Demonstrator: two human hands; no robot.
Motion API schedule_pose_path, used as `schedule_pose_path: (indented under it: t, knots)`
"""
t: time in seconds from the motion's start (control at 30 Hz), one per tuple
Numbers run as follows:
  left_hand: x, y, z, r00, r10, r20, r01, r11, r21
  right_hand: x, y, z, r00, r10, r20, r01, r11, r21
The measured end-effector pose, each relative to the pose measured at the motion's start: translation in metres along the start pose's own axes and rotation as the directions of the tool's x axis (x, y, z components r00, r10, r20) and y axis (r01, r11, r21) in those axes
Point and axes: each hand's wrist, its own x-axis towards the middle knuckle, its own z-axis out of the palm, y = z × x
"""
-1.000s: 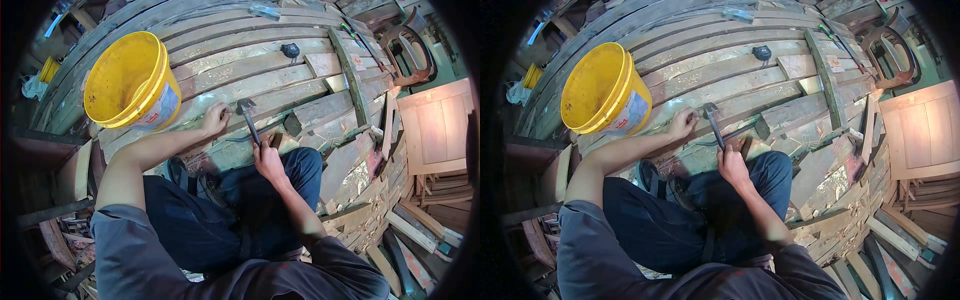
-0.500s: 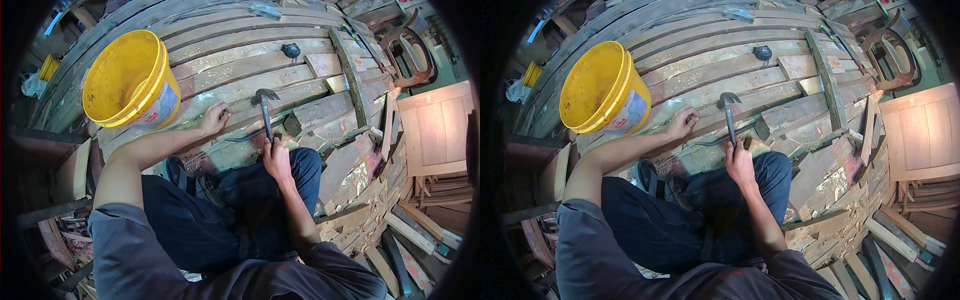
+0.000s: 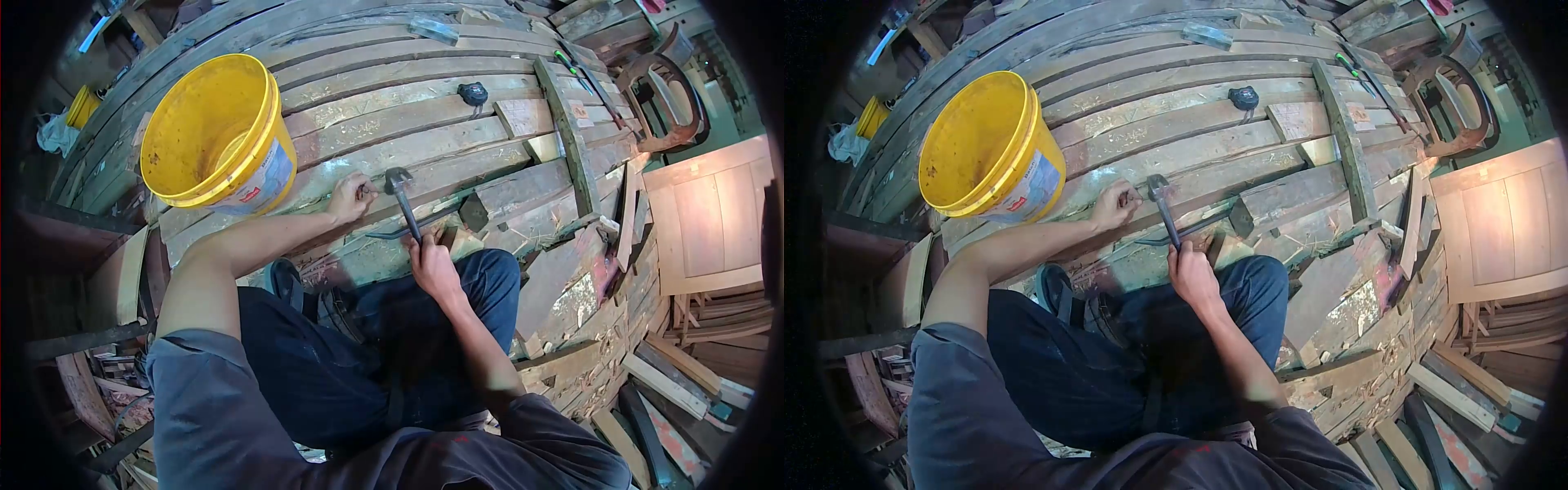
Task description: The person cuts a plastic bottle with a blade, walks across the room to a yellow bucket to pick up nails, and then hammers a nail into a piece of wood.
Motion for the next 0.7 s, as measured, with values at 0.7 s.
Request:
schedule_pose_path:
  t: [0.7]
  knots:
    - [0.005,-0.005,-0.008,0.985,-0.150,0.079,0.157,0.984,-0.079,0.003,0.011,-0.001,0.999,0.014,-0.034,-0.013,0.999,0.044]
